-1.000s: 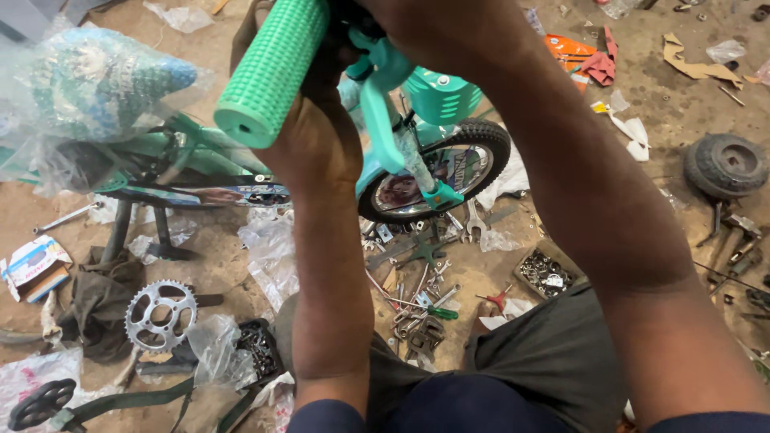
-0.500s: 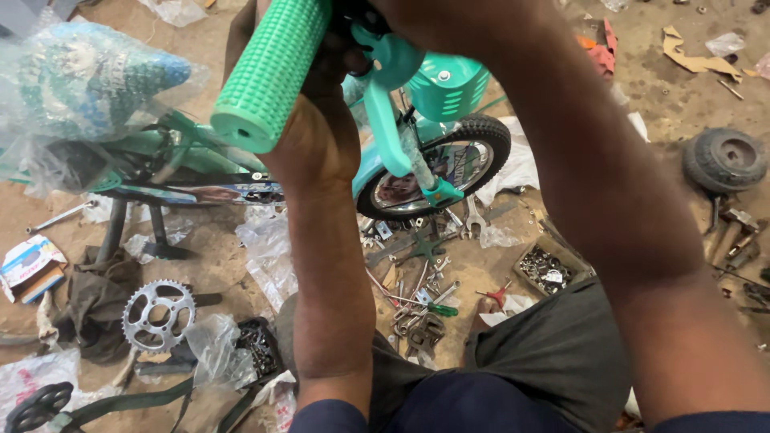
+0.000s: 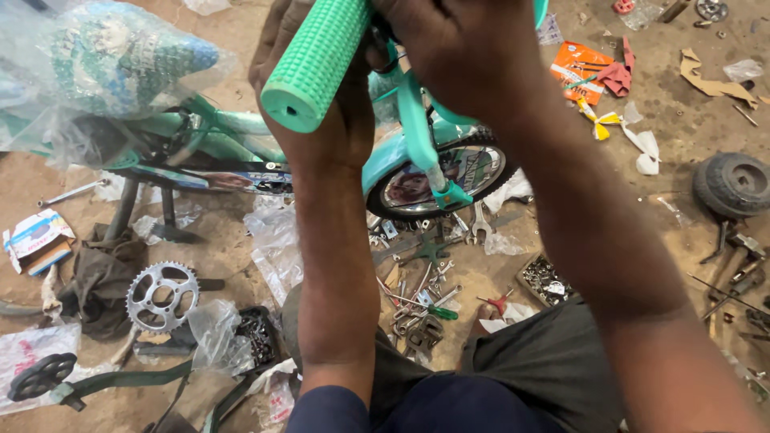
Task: The person assembles a small green bicycle by attaching the handlebar assembly to the frame. They use a screwdriver to tighten bolts and install handlebar grips and brake levers. The person also selects and installs small metal parts such as nuts and washers from a nearby container.
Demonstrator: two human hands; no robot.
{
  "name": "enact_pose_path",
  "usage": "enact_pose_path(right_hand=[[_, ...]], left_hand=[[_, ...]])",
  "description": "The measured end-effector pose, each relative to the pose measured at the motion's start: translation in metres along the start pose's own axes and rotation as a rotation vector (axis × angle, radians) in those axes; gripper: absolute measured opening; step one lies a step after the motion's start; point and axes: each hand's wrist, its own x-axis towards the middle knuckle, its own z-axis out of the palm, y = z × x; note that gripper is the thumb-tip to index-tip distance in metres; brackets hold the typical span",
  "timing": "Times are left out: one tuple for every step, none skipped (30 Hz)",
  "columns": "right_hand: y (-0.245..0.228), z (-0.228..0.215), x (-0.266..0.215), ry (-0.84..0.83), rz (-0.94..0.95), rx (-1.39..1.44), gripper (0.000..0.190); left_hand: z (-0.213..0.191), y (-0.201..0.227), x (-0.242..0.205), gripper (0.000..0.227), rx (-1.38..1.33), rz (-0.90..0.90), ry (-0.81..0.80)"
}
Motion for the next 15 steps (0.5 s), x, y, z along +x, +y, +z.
enact_pose_path(right_hand=[[-0.002,0.007,-0.002,0.058,0.001,0.037,0.022],[-0.002,0.014,-0.004,0.116,-0.001,0.073,0.021],[-0.003,0.022,-0.007,0.204,-0.028,0.054,0.02],[-0.003,0.029,-0.009,0.276,-0.059,0.028,0.019],[-0.002,0.036,-0.01,0.348,-0.089,-0.001,0.019],[-0.001,0.042,-0.011,0.402,-0.119,-0.03,0.018],[0.001,0.046,-0.011,0.426,-0.14,-0.024,0.018],[0.001,0.049,-0.013,0.451,-0.158,-0.02,0.018],[0.002,0.05,-0.013,0.445,-0.165,0.02,0.017],[0.003,0.049,-0.012,0.448,-0.173,0.03,0.017],[0.003,0.049,-0.01,0.451,-0.181,0.039,0.017],[0.002,0.05,-0.01,0.463,-0.179,0.023,0.018],[0.002,0.05,-0.01,0.473,-0.182,0.019,0.018],[0.002,0.052,-0.01,0.482,-0.184,0.018,0.018],[0.002,0.053,-0.01,0.488,-0.192,0.03,0.017]], left_hand=[[0.001,0.0,0.001,0.022,0.03,0.035,-0.032],[0.001,0.002,0.003,0.022,0.049,0.048,-0.051],[0.002,0.003,0.004,0.022,0.069,0.062,-0.07],[0.001,0.007,0.004,0.022,0.079,0.054,-0.078],[0.0,0.009,0.005,0.023,0.096,0.06,-0.101],[-0.001,0.014,0.005,0.023,0.117,0.066,-0.121],[-0.001,0.016,0.007,0.024,0.146,0.086,-0.156],[-0.001,0.019,0.005,0.024,0.191,0.099,-0.181],[-0.001,0.021,0.004,0.024,0.235,0.112,-0.205],[0.001,0.024,0.004,0.025,0.295,0.129,-0.222],[0.004,0.027,0.006,0.025,0.407,0.176,-0.252],[0.006,0.029,0.005,0.025,0.52,0.226,-0.272],[0.008,0.031,0.005,0.026,0.686,0.304,-0.305],[0.009,0.033,0.005,0.026,0.729,0.339,-0.321],[0.009,0.035,0.005,0.026,0.772,0.374,-0.337]])
